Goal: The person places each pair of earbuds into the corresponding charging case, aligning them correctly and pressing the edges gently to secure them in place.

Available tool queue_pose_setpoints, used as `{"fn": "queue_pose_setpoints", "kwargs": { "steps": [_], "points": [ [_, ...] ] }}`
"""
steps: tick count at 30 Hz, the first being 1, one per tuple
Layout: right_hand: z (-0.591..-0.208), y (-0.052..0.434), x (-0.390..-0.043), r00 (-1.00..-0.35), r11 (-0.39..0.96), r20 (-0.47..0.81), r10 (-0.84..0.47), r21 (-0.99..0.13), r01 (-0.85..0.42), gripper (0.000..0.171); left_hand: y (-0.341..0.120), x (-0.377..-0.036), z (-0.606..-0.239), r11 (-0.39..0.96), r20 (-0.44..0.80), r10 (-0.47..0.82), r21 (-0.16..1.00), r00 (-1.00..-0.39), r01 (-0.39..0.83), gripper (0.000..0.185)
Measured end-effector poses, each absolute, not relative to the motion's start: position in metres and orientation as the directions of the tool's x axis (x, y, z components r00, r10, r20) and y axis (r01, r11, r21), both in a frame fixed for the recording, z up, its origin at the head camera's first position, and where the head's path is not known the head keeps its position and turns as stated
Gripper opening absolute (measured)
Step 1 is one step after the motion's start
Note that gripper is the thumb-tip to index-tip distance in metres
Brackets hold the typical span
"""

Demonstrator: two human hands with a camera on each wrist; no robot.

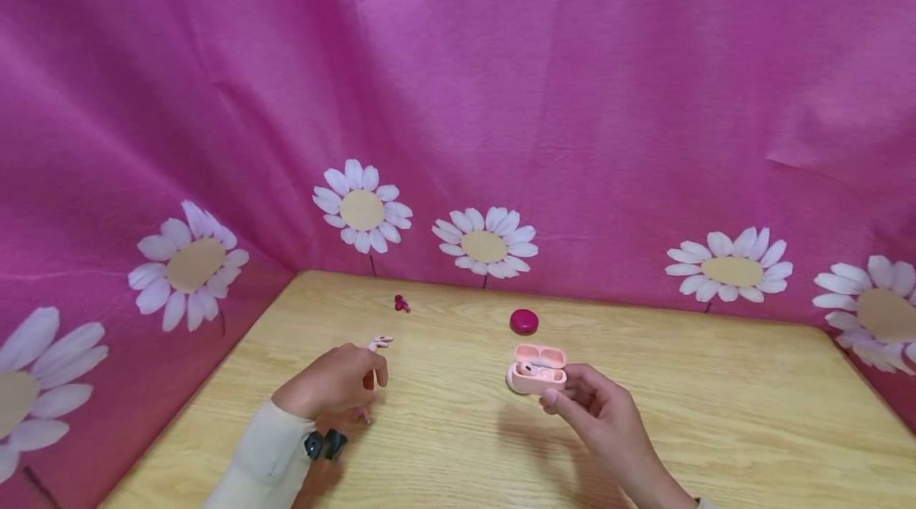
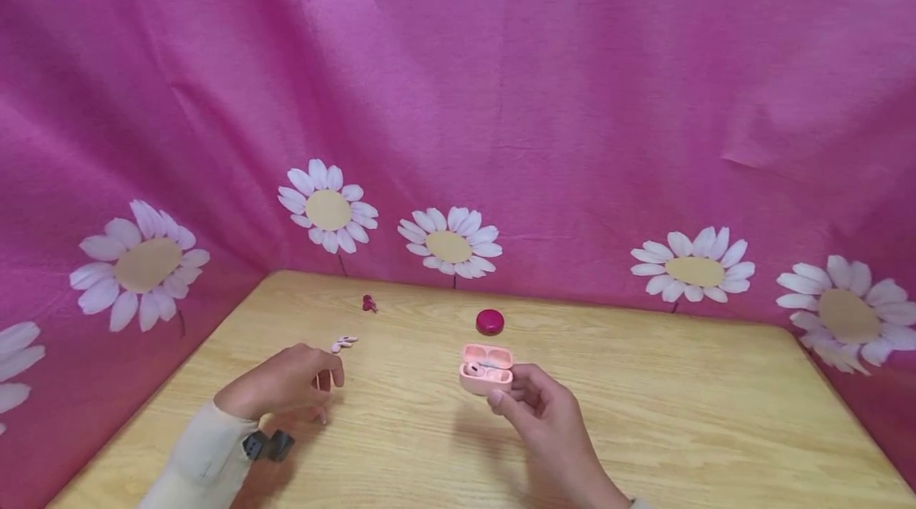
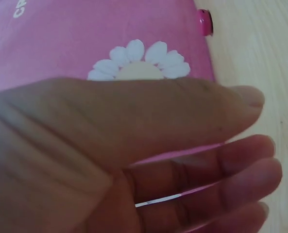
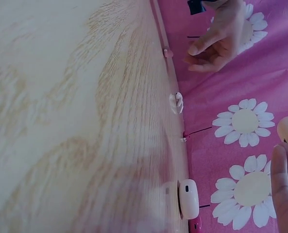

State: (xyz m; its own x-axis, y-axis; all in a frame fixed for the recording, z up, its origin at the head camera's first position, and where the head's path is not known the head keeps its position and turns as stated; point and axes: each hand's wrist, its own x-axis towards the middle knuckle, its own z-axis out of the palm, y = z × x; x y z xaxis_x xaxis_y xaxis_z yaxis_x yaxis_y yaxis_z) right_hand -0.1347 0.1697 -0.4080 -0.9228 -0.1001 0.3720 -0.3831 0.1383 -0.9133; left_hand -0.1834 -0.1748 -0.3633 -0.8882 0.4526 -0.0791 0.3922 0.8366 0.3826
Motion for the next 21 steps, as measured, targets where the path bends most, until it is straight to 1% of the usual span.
{"fn": "queue_pose_setpoints", "kwargs": {
  "steps": [3,7,15,21],
  "points": [
    [-0.408,0.171,-0.134,-0.929,0.154,0.360,-0.090,-0.916,-0.370,0.017,-0.177,-0.186,-0.365,0.843,-0.096,0.439,0.388,-0.894,0.372,0.011],
    [-0.408,0.172,-0.134,-0.925,0.138,0.368,-0.095,-0.915,-0.379,0.017,-0.181,-0.188,-0.371,0.851,-0.115,0.436,0.377,-0.893,0.367,0.013],
    [-0.409,0.171,-0.134,-0.902,0.108,0.415,-0.115,-0.898,-0.427,0.017,-0.186,-0.190,-0.378,0.871,-0.163,0.400,0.375,-0.902,0.318,0.022],
    [-0.409,0.170,-0.134,-0.925,0.146,0.369,-0.090,-0.914,-0.379,0.017,-0.186,-0.192,-0.383,0.889,-0.204,0.364,0.367,-0.909,0.274,0.022]
  ]
}}
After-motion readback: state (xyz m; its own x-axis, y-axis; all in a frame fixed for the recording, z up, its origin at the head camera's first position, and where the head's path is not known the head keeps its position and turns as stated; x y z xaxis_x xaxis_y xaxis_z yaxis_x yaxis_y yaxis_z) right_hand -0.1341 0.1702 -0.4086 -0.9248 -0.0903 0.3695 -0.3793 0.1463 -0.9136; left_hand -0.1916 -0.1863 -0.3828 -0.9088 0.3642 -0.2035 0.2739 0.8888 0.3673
